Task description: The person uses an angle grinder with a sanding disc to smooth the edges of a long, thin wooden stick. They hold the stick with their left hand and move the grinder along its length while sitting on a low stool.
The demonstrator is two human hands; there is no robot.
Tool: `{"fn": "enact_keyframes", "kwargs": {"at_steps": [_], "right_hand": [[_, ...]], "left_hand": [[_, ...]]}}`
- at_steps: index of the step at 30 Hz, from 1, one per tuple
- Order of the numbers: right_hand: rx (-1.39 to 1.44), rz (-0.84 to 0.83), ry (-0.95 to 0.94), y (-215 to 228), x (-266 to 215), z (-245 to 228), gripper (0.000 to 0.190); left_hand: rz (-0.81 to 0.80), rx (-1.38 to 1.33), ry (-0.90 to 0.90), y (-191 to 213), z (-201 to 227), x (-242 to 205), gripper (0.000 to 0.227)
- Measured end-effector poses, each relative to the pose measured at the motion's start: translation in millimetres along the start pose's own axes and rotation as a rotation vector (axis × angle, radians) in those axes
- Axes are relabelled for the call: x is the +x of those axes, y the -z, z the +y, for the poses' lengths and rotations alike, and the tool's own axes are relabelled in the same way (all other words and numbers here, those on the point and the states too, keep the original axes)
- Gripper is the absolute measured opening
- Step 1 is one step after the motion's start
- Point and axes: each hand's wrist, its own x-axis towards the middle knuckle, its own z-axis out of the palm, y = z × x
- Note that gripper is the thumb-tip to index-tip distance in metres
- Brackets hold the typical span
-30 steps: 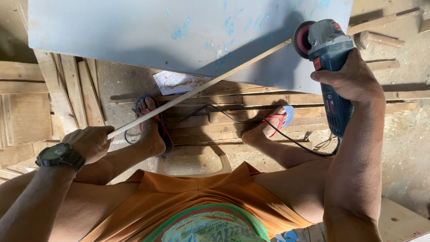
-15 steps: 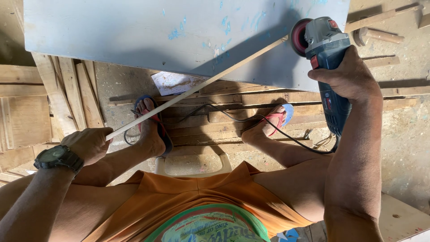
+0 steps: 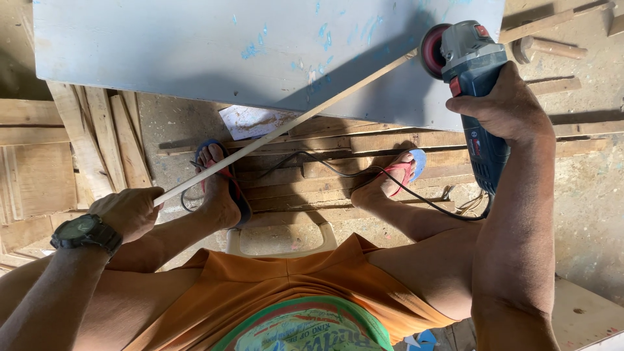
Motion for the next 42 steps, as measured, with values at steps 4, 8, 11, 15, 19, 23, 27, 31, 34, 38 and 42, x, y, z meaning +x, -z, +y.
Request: {"fn": "enact_keyframes", "kwargs": {"at_steps": [4,8,11,15,19,23,27,31,34,38,42], "right_hand": [[-0.012,0.009,-0.008,1.2,9.3,7.1,0.079],[-0.026,0.035,-0.016,1.0,8.6,6.9,0.083],[0.023,0.047,0.006,2.5,8.8,10.9,0.077],[0.166,0.063,0.087,10.5,7.7,23.0,0.080],[0.155,0.106,0.046,15.9,10.0,40.2,0.073],[0.131,0.102,0.035,16.6,3.7,36.2,0.068],[0.120,0.083,0.082,12.6,7.5,34.1,0.066],[-0.003,0.043,-0.019,7.8,-0.4,19.7,0.080],[0.025,0.022,-0.009,3.7,-4.2,9.5,0.071],[-0.011,-0.003,-0.022,2.1,-6.0,1.1,0.075],[-0.056,0.002,-0.026,3.8,5.2,8.8,0.085]], "left_hand": [[-0.020,-0.001,-0.009,4.6,3.3,-3.3,0.028],[-0.032,-0.012,-0.001,1.1,0.2,3.0,0.029],[0.014,-0.034,-0.011,-3.7,-2.6,5.0,0.033],[0.044,-0.086,-0.022,-12.4,-9.2,10.3,0.029],[0.046,-0.106,-0.015,-12.2,-9.8,8.8,0.024],[0.012,-0.083,0.050,-1.4,-2.9,-1.4,0.033],[0.023,-0.070,0.052,-0.6,-2.2,-3.0,0.035],[0.003,-0.082,0.065,3.1,0.4,-9.2,0.034],[-0.010,-0.071,0.068,5.6,1.3,-11.7,0.034],[-0.026,-0.052,0.065,6.9,1.2,-12.6,0.035],[-0.038,-0.037,0.050,5.5,-0.1,-10.5,0.034]]}}
